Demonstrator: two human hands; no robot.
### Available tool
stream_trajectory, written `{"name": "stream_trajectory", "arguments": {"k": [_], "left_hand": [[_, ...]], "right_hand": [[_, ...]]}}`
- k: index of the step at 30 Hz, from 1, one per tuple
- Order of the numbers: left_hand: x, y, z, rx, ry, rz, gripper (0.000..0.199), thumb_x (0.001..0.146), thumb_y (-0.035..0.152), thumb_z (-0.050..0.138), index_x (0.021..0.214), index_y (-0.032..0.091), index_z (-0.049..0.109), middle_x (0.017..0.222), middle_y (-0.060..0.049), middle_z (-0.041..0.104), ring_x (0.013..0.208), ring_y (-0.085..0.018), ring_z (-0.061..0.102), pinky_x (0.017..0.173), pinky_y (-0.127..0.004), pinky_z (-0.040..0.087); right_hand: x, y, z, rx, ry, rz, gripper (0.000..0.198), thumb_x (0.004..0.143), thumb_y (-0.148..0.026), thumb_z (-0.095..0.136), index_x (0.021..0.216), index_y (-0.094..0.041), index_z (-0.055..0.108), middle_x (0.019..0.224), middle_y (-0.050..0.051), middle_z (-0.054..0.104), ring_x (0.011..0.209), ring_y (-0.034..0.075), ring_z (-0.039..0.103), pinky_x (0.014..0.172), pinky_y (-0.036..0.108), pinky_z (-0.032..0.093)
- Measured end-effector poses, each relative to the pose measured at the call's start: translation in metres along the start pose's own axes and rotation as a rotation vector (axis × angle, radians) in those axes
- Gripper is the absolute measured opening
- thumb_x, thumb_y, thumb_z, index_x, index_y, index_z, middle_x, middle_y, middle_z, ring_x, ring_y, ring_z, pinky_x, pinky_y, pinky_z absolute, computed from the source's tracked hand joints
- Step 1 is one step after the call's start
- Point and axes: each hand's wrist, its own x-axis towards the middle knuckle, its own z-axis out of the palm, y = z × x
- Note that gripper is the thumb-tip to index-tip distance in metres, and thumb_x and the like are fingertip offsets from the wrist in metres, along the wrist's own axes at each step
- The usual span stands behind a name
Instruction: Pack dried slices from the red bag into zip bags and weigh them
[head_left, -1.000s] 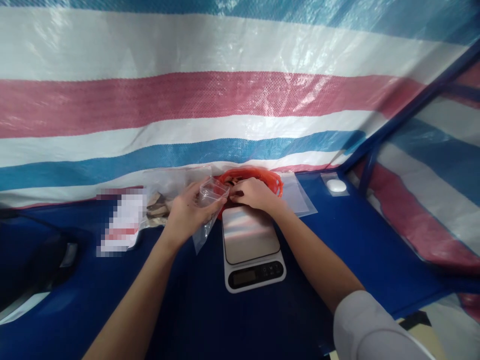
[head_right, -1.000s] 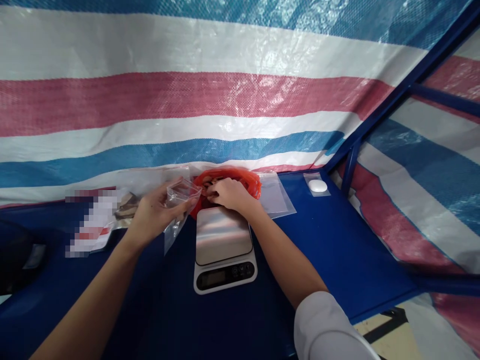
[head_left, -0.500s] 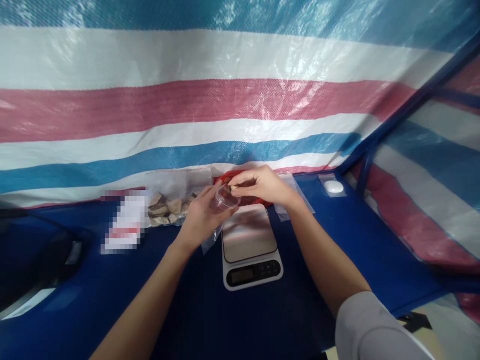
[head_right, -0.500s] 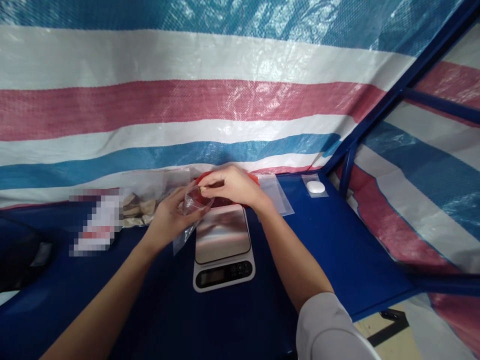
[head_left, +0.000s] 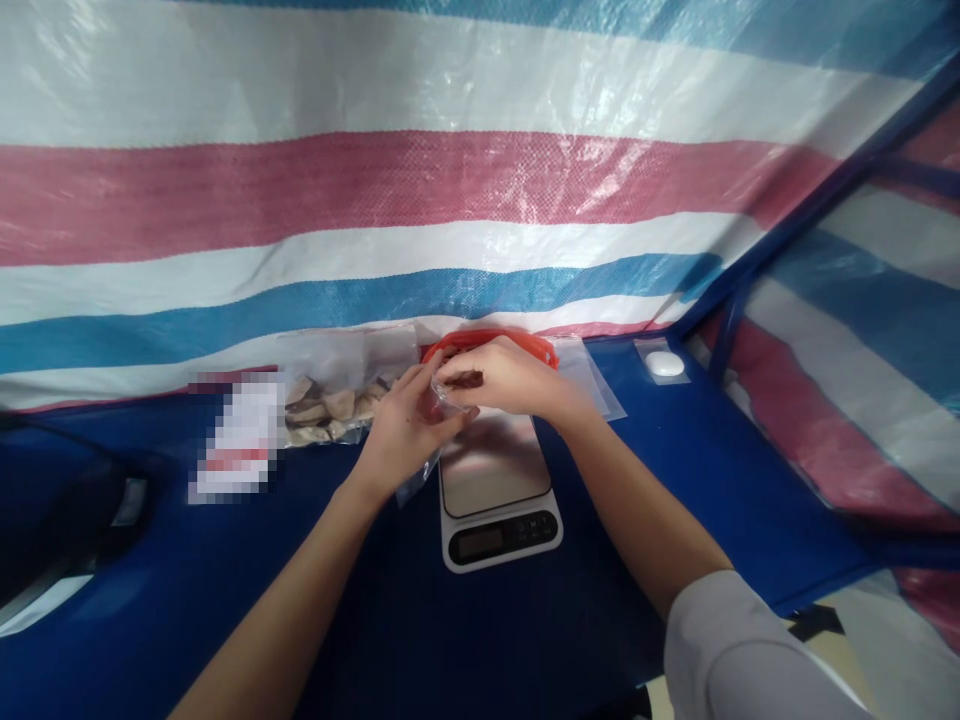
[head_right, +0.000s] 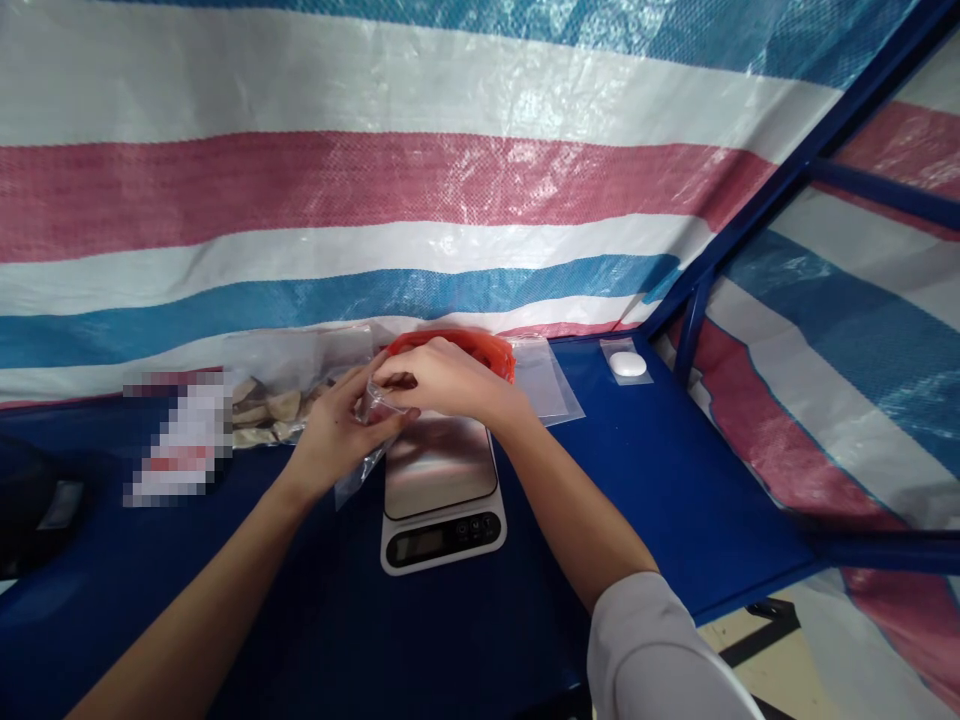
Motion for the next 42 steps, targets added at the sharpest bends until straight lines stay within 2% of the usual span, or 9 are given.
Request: {"name": "stream_trajectory", "arguments": {"k": [6,11,16,18,23,28,31,35,42], "left_hand": [[0.001,-0.002,0.001,-0.049,0.02,-0.014,0.078,0.074,0.049,0.079,0.143,0.022,0.054,0.123,-0.01,0.068,0.11,-0.03,0.066,0.097,-0.043,0.052],[0.001,0.001,0.001,-0.083,0.052,-0.025,0.055,0.078,0.045,0.077,0.127,0.021,0.066,0.109,-0.008,0.072,0.1,-0.027,0.069,0.089,-0.04,0.055],[0.002,-0.001,-0.003,-0.085,0.092,-0.084,0.051,0.08,0.047,0.075,0.123,0.022,0.068,0.118,-0.009,0.071,0.108,-0.028,0.068,0.098,-0.043,0.053],[0.003,-0.003,-0.006,-0.061,0.129,-0.106,0.051,0.079,0.048,0.075,0.123,0.022,0.068,0.123,-0.009,0.07,0.114,-0.03,0.067,0.103,-0.044,0.051],[0.005,-0.005,-0.013,-0.015,0.159,-0.167,0.057,0.077,0.053,0.075,0.122,0.019,0.068,0.12,-0.01,0.072,0.109,-0.031,0.068,0.1,-0.046,0.053],[0.006,-0.005,-0.017,-0.014,0.154,-0.219,0.06,0.077,0.056,0.074,0.124,0.019,0.068,0.114,-0.01,0.074,0.1,-0.029,0.07,0.093,-0.044,0.055],[0.006,-0.004,-0.017,-0.051,0.147,-0.216,0.06,0.077,0.055,0.074,0.124,0.019,0.067,0.116,-0.01,0.073,0.105,-0.03,0.069,0.098,-0.044,0.054],[0.005,-0.006,-0.016,-0.07,0.156,-0.208,0.06,0.076,0.054,0.075,0.124,0.018,0.067,0.12,-0.01,0.072,0.109,-0.03,0.068,0.101,-0.044,0.052],[0.005,-0.006,-0.02,-0.045,0.147,-0.246,0.062,0.076,0.057,0.074,0.125,0.019,0.066,0.114,-0.01,0.073,0.102,-0.03,0.07,0.094,-0.045,0.055]], "right_hand": [[0.0,0.002,-0.001,0.071,0.008,-0.092,0.011,0.087,-0.021,0.064,0.08,-0.023,0.073,0.075,-0.003,0.067,0.069,0.012,0.057,0.065,0.025,0.041],[-0.002,0.004,-0.005,0.189,0.056,-0.118,0.014,0.086,-0.02,0.068,0.095,-0.025,0.078,0.095,-0.003,0.076,0.082,0.014,0.068,0.077,0.025,0.05],[-0.005,0.029,-0.011,0.323,0.164,-0.139,0.016,0.087,-0.02,0.067,0.098,-0.02,0.078,0.102,0.002,0.078,0.091,0.016,0.071,0.085,0.029,0.054],[-0.005,0.044,-0.011,0.332,0.214,-0.088,0.015,0.086,-0.021,0.068,0.097,-0.019,0.078,0.1,0.004,0.078,0.091,0.017,0.072,0.086,0.031,0.055],[0.0,0.07,0.001,0.077,0.215,0.084,0.022,0.087,-0.017,0.065,0.103,-0.022,0.078,0.107,0.002,0.078,0.096,0.019,0.072,0.089,0.032,0.054],[0.013,0.069,0.021,-0.266,0.163,0.133,0.026,0.093,-0.029,0.06,0.115,-0.028,0.075,0.121,0.002,0.075,0.109,0.024,0.068,0.095,0.038,0.052],[0.02,0.063,0.028,-0.334,0.139,0.127,0.03,0.097,-0.037,0.056,0.122,-0.029,0.072,0.128,0.004,0.071,0.116,0.025,0.065,0.096,0.038,0.051],[0.026,0.057,0.031,-0.378,0.081,0.143,0.037,0.098,-0.039,0.055,0.132,-0.028,0.066,0.132,0.005,0.069,0.119,0.025,0.064,0.097,0.037,0.05],[0.029,0.057,0.03,-0.431,0.025,0.177,0.034,0.099,-0.037,0.052,0.126,-0.026,0.07,0.129,0.006,0.071,0.115,0.025,0.065,0.091,0.036,0.05]]}}
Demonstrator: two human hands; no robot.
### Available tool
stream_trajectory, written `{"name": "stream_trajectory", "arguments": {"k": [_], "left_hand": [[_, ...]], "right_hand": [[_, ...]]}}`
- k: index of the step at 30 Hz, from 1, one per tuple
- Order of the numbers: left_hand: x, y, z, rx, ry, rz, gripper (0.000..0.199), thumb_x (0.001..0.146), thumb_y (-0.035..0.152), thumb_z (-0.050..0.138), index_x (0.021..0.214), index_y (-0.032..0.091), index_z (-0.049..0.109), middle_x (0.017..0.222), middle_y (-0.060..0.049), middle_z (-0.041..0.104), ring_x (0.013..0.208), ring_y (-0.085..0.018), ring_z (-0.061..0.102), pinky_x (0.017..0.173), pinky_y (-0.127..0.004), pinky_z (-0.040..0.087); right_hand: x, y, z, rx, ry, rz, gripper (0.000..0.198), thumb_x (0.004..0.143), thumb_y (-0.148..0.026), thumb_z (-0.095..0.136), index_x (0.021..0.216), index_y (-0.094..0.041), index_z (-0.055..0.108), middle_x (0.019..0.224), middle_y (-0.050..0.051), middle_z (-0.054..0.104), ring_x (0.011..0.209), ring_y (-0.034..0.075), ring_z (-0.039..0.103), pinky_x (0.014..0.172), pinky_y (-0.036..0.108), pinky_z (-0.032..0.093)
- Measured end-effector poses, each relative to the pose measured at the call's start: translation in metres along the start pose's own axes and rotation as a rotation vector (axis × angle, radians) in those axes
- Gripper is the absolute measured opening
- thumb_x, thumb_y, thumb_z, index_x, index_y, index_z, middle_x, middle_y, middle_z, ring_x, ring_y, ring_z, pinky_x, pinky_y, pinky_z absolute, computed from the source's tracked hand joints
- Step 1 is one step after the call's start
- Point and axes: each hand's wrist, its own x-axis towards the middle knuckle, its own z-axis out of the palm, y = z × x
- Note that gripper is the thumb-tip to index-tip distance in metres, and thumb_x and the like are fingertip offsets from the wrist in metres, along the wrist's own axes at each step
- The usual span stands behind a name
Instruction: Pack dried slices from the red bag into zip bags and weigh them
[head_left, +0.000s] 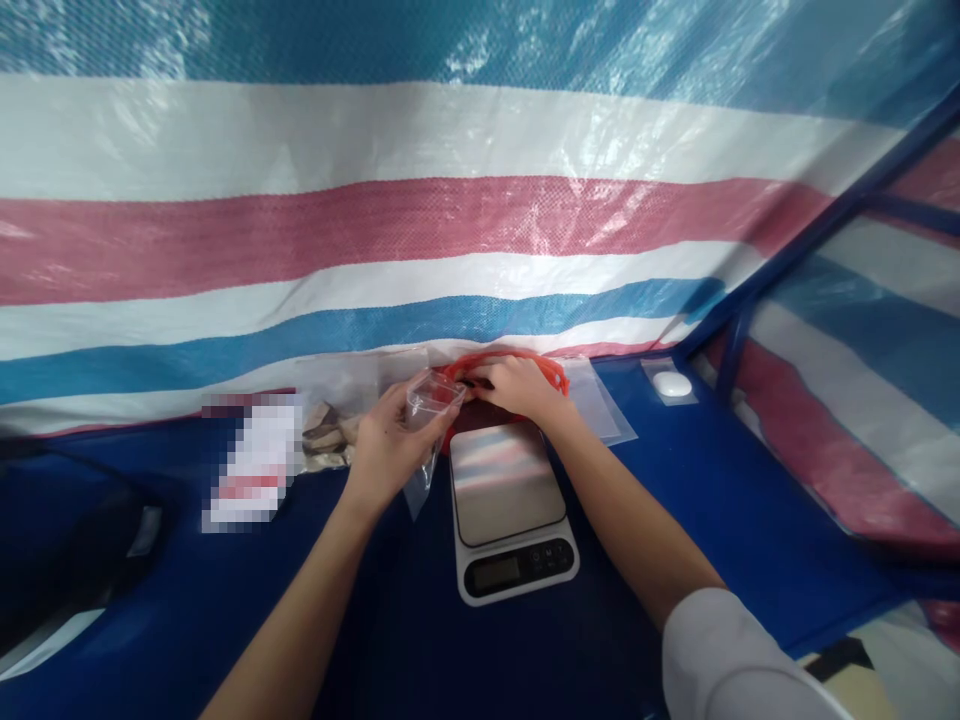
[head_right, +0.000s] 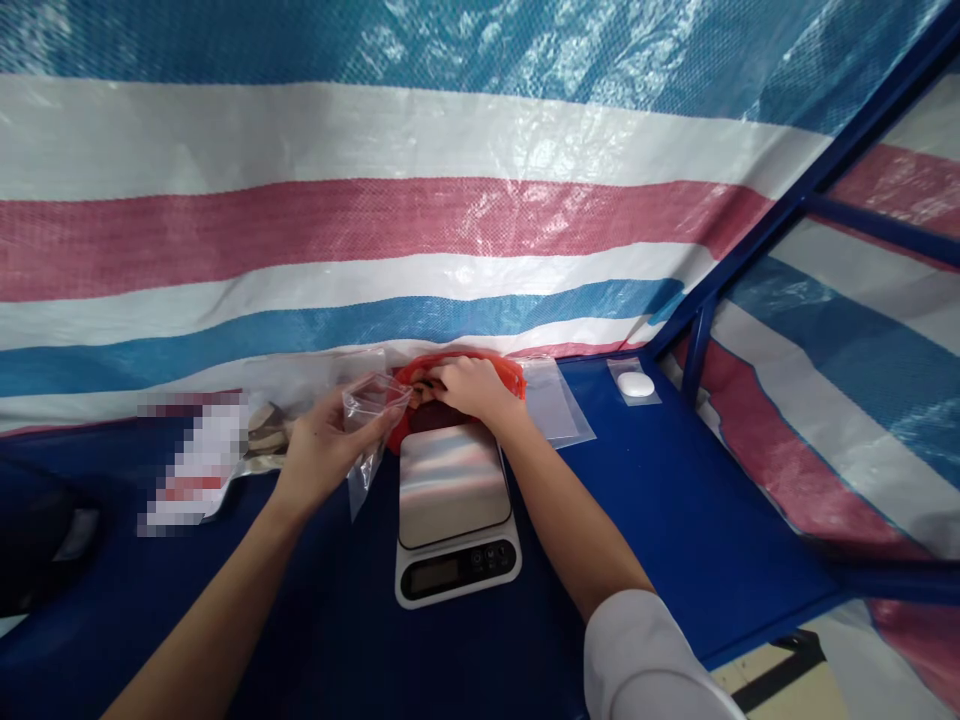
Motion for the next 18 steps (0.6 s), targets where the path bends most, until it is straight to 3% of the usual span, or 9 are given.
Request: {"name": "stream_trajectory", "arguments": {"k": [9,18], "left_hand": [[-0.001,0.002,0.001,-0.047,-0.025,0.019,0.06,0.077,0.057,0.074,0.125,0.021,0.066,0.114,-0.01,0.074,0.107,-0.03,0.069,0.099,-0.047,0.054],[-0.001,0.006,0.001,-0.008,-0.02,0.06,0.052,0.078,0.054,0.075,0.121,0.026,0.067,0.118,-0.005,0.073,0.113,-0.031,0.067,0.1,-0.044,0.055]], "right_hand": [[-0.014,0.012,0.0,-0.044,0.0,-0.042,0.029,0.095,-0.026,0.055,0.116,-0.029,0.075,0.12,0.001,0.075,0.106,0.024,0.069,0.078,0.033,0.049],[-0.017,0.005,0.002,-0.073,0.015,-0.029,0.029,0.095,-0.034,0.055,0.117,-0.029,0.074,0.119,0.002,0.075,0.105,0.026,0.069,0.07,0.033,0.047]]}}
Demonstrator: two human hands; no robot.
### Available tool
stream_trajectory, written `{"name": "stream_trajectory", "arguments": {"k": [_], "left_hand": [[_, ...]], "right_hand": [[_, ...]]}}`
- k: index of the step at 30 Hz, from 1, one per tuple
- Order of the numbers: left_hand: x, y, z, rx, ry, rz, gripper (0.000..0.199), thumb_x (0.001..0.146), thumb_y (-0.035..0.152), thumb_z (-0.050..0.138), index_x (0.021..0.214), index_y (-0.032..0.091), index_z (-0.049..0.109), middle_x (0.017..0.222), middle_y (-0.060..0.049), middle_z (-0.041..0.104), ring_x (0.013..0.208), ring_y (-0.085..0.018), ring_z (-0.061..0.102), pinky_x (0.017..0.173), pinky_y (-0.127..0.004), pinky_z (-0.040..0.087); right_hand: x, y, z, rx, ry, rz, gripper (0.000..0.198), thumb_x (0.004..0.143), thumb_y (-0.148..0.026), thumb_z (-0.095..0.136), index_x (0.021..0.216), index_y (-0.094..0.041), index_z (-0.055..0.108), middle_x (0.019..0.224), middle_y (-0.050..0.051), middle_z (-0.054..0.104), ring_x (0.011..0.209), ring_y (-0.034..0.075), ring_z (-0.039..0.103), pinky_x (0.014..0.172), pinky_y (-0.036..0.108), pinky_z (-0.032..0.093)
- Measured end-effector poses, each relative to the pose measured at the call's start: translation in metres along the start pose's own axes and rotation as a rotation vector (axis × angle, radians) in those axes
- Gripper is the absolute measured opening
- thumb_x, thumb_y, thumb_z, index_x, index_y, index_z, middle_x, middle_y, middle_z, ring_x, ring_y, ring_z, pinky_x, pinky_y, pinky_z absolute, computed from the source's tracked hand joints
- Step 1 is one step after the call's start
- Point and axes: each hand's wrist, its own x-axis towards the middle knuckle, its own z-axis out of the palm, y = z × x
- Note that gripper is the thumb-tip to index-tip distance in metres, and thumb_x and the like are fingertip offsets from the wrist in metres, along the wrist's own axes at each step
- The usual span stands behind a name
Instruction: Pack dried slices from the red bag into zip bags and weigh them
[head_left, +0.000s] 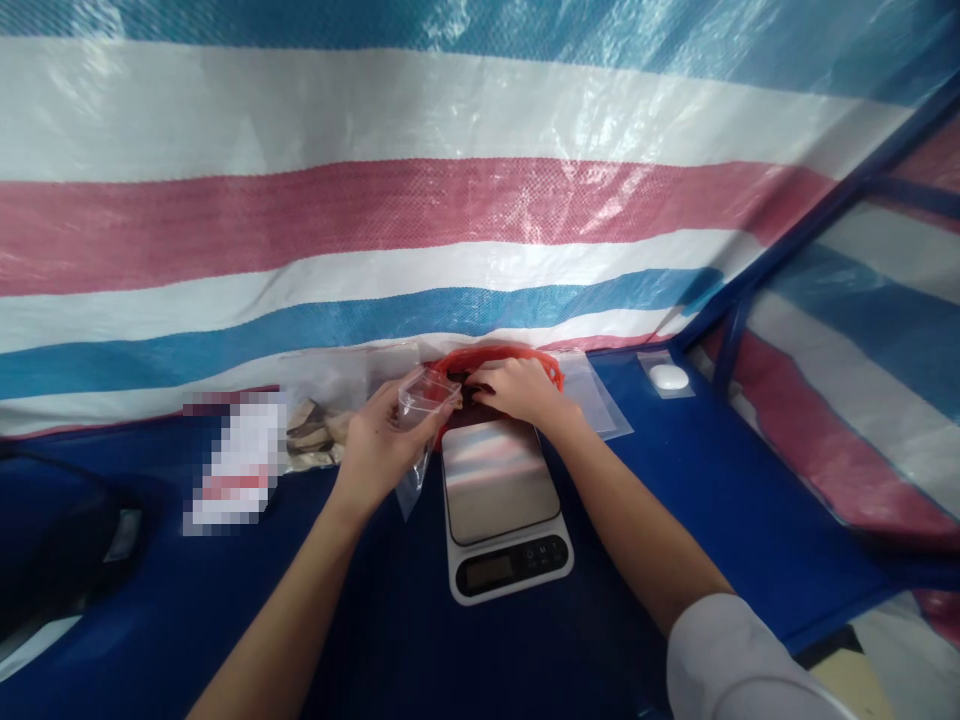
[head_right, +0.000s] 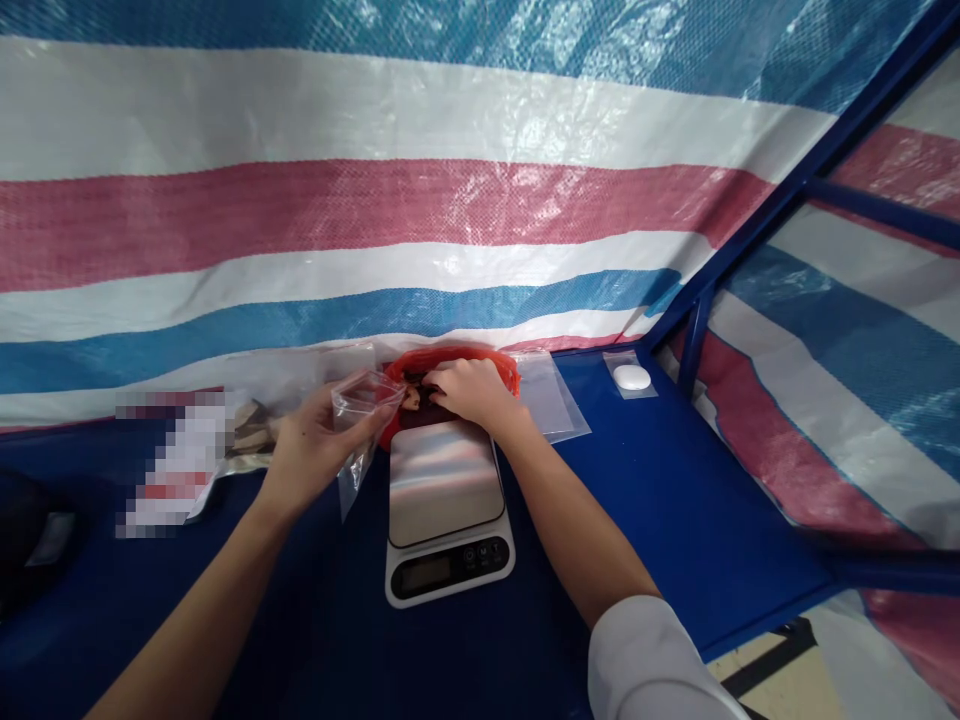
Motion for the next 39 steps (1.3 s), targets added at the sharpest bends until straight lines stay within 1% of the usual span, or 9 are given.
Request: {"name": "stream_trajectory", "arguments": {"k": [5,12,15,19,23,26,31,34,39], "left_hand": [[0.0,0.002,0.001,0.012,0.003,-0.008,0.052,0.078,0.053,0.074,0.121,0.024,0.068,0.12,-0.005,0.072,0.113,-0.032,0.067,0.101,-0.044,0.054],[-0.001,0.0,0.002,-0.017,-0.003,0.0,0.052,0.078,0.056,0.074,0.12,0.024,0.068,0.115,-0.006,0.073,0.111,-0.033,0.068,0.099,-0.046,0.056],[-0.001,-0.002,0.002,-0.024,-0.014,-0.006,0.053,0.079,0.055,0.074,0.122,0.024,0.067,0.116,-0.008,0.073,0.111,-0.032,0.068,0.1,-0.048,0.055],[-0.002,-0.002,0.003,-0.027,-0.019,0.001,0.052,0.079,0.054,0.074,0.122,0.025,0.068,0.116,-0.008,0.074,0.11,-0.032,0.068,0.101,-0.049,0.054],[-0.002,-0.001,0.003,-0.027,-0.014,0.005,0.051,0.079,0.053,0.074,0.121,0.024,0.068,0.116,-0.006,0.073,0.11,-0.032,0.068,0.1,-0.047,0.055],[-0.002,0.0,0.002,-0.019,-0.009,0.003,0.051,0.078,0.053,0.075,0.12,0.025,0.069,0.115,-0.006,0.073,0.11,-0.033,0.069,0.098,-0.046,0.056],[-0.002,-0.001,0.003,-0.006,-0.013,0.003,0.052,0.079,0.053,0.074,0.121,0.023,0.068,0.116,-0.006,0.073,0.109,-0.032,0.068,0.099,-0.046,0.055],[-0.002,-0.001,0.003,-0.011,-0.009,0.006,0.05,0.08,0.053,0.074,0.12,0.023,0.069,0.116,-0.006,0.073,0.109,-0.032,0.069,0.099,-0.044,0.055],[-0.002,-0.002,0.004,-0.022,-0.024,0.008,0.049,0.08,0.052,0.074,0.121,0.025,0.069,0.119,-0.006,0.073,0.111,-0.031,0.068,0.102,-0.044,0.054]], "right_hand": [[0.0,-0.003,0.002,0.016,0.018,-0.015,0.028,0.097,-0.032,0.054,0.113,-0.027,0.076,0.119,0.0,0.075,0.104,0.024,0.069,0.069,0.031,0.045],[-0.001,0.004,0.004,0.064,0.063,0.036,0.026,0.096,-0.033,0.057,0.111,-0.03,0.077,0.113,0.0,0.077,0.101,0.023,0.071,0.079,0.031,0.049],[-0.001,0.006,0.003,0.072,0.051,0.036,0.025,0.095,-0.033,0.059,0.11,-0.029,0.078,0.112,0.0,0.078,0.101,0.023,0.071,0.079,0.031,0.049],[-0.001,0.006,0.003,0.119,0.018,-0.048,0.025,0.094,-0.033,0.062,0.113,-0.028,0.077,0.115,0.0,0.077,0.103,0.023,0.07,0.081,0.03,0.048],[-0.001,0.006,0.004,0.144,-0.035,-0.089,0.027,0.093,-0.038,0.062,0.115,-0.03,0.076,0.116,0.0,0.076,0.101,0.023,0.07,0.074,0.029,0.047],[-0.002,0.006,0.005,0.116,-0.061,-0.084,0.026,0.092,-0.036,0.062,0.114,-0.031,0.076,0.116,0.0,0.076,0.1,0.022,0.07,0.071,0.029,0.045],[-0.003,0.006,0.004,0.083,-0.067,-0.086,0.024,0.095,-0.03,0.059,0.11,-0.032,0.077,0.116,-0.001,0.076,0.102,0.022,0.069,0.074,0.029,0.045],[-0.003,0.009,0.005,0.093,-0.073,-0.094,0.023,0.095,-0.03,0.059,0.108,-0.03,0.079,0.112,0.001,0.077,0.099,0.021,0.07,0.078,0.029,0.046],[-0.001,0.013,0.006,0.22,0.007,-0.106,0.019,0.093,-0.026,0.064,0.102,-0.025,0.08,0.104,0.003,0.079,0.094,0.021,0.072,0.083,0.03,0.048]]}}
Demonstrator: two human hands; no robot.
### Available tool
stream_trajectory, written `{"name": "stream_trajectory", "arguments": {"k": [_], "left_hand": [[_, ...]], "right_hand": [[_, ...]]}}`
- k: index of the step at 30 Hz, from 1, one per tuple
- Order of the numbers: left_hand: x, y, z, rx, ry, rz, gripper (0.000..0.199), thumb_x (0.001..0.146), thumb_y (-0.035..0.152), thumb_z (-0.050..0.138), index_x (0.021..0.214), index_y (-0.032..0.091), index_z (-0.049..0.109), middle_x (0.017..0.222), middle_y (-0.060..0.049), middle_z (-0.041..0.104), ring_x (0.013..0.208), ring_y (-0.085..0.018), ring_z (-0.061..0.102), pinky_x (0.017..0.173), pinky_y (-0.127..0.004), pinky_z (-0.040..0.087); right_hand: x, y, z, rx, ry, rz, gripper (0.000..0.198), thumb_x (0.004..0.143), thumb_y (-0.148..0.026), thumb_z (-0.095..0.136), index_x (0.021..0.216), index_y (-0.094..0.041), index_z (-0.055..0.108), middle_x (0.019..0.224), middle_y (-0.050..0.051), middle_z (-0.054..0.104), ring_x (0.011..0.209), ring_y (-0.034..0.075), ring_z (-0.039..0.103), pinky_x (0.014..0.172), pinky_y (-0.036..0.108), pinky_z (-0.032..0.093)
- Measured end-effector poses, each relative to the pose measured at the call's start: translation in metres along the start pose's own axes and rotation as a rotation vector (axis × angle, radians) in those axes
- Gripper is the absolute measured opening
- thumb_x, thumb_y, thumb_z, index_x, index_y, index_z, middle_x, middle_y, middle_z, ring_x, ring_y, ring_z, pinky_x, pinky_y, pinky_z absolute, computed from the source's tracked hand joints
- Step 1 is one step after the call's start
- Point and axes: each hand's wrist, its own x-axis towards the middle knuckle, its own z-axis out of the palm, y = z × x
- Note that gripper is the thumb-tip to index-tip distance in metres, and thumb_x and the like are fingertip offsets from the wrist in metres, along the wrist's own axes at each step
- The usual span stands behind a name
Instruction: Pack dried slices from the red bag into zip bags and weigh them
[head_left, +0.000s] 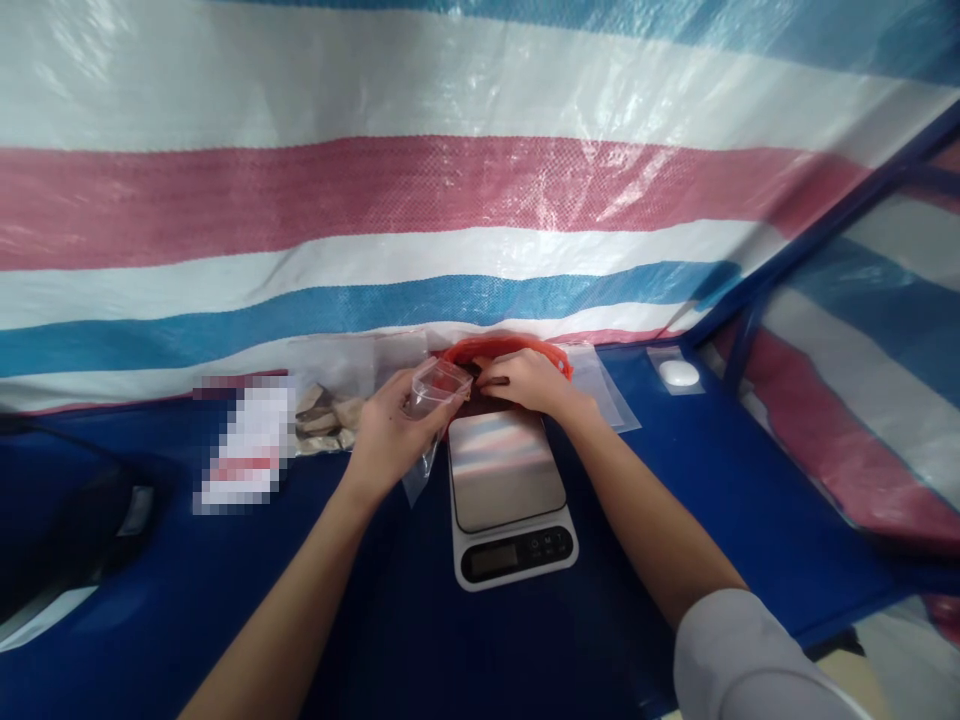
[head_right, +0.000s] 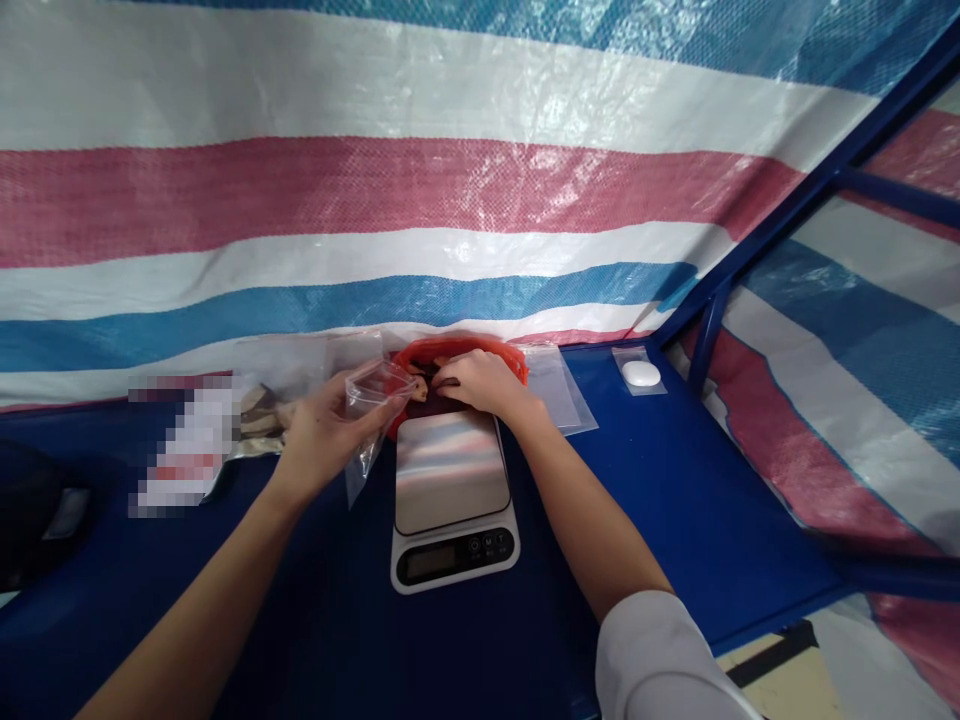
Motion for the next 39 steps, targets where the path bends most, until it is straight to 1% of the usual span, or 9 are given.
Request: {"name": "stream_trajectory", "arguments": {"k": [7,11,14,17,20,24,29,33,39], "left_hand": [[-0.001,-0.01,0.004,-0.013,-0.03,0.046,0.047,0.082,0.046,0.074,0.123,0.024,0.068,0.12,-0.007,0.072,0.111,-0.029,0.068,0.099,-0.043,0.054],[-0.003,-0.01,0.007,0.017,-0.066,0.097,0.048,0.084,0.044,0.072,0.126,0.022,0.067,0.118,-0.008,0.071,0.107,-0.027,0.069,0.098,-0.042,0.053],[-0.005,-0.005,0.009,0.045,-0.093,0.129,0.048,0.084,0.043,0.072,0.126,0.021,0.066,0.118,-0.009,0.071,0.105,-0.026,0.069,0.095,-0.04,0.053],[-0.006,0.0,0.011,0.063,-0.12,0.166,0.045,0.083,0.041,0.073,0.124,0.022,0.067,0.114,-0.008,0.071,0.1,-0.024,0.069,0.091,-0.038,0.054],[-0.007,-0.001,0.012,0.058,-0.124,0.164,0.04,0.082,0.04,0.073,0.117,0.021,0.07,0.112,-0.008,0.071,0.097,-0.024,0.069,0.089,-0.038,0.054],[-0.007,-0.005,0.014,0.023,-0.098,0.148,0.046,0.078,0.042,0.075,0.117,0.019,0.07,0.117,-0.01,0.07,0.106,-0.029,0.068,0.093,-0.042,0.054],[-0.007,-0.008,0.014,-0.01,-0.093,0.126,0.063,0.076,0.041,0.076,0.133,0.019,0.062,0.124,-0.012,0.068,0.112,-0.031,0.067,0.097,-0.045,0.053],[-0.006,-0.008,0.013,-0.035,-0.09,0.121,0.074,0.075,0.043,0.078,0.141,0.018,0.056,0.124,-0.013,0.069,0.112,-0.031,0.067,0.097,-0.045,0.053],[-0.005,-0.008,0.012,-0.038,-0.05,0.13,0.062,0.079,0.043,0.077,0.134,0.02,0.061,0.127,-0.011,0.069,0.116,-0.029,0.066,0.1,-0.042,0.053]], "right_hand": [[-0.002,-0.005,-0.014,0.374,0.201,0.031,0.015,0.084,-0.017,0.072,0.092,-0.025,0.081,0.099,0.0,0.08,0.095,0.018,0.073,0.091,0.029,0.052],[-0.005,-0.016,-0.028,0.541,0.289,0.006,0.01,0.081,-0.021,0.076,0.09,-0.022,0.08,0.093,0.001,0.079,0.085,0.018,0.073,0.082,0.031,0.055],[-0.008,-0.029,-0.037,0.59,0.274,-0.063,0.009,0.082,-0.022,0.076,0.09,-0.021,0.08,0.092,0.002,0.079,0.082,0.017,0.072,0.078,0.029,0.055],[-0.009,-0.043,-0.041,0.557,0.199,-0.13,0.009,0.084,-0.02,0.074,0.091,-0.021,0.08,0.092,0.001,0.079,0.08,0.015,0.072,0.077,0.027,0.054],[-0.009,-0.055,-0.042,0.425,0.135,-0.147,0.011,0.085,-0.016,0.071,0.087,-0.023,0.08,0.088,-0.002,0.078,0.076,0.014,0.071,0.076,0.025,0.053],[-0.008,-0.061,-0.041,0.319,0.109,-0.17,0.016,0.086,-0.013,0.068,0.086,-0.024,0.079,0.088,-0.004,0.078,0.078,0.013,0.069,0.073,0.024,0.05],[-0.009,-0.061,-0.04,0.292,0.114,-0.176,0.012,0.089,-0.018,0.067,0.088,-0.025,0.077,0.086,-0.005,0.076,0.072,0.011,0.064,0.068,0.023,0.046],[-0.01,-0.061,-0.041,0.309,0.077,-0.147,0.011,0.09,-0.024,0.068,0.092,-0.027,0.078,0.089,-0.005,0.077,0.075,0.013,0.066,0.069,0.023,0.048],[-0.013,-0.053,-0.046,0.436,0.131,-0.183,0.014,0.089,-0.026,0.071,0.1,-0.025,0.079,0.1,-0.001,0.078,0.082,0.015,0.071,0.08,0.026,0.054]]}}
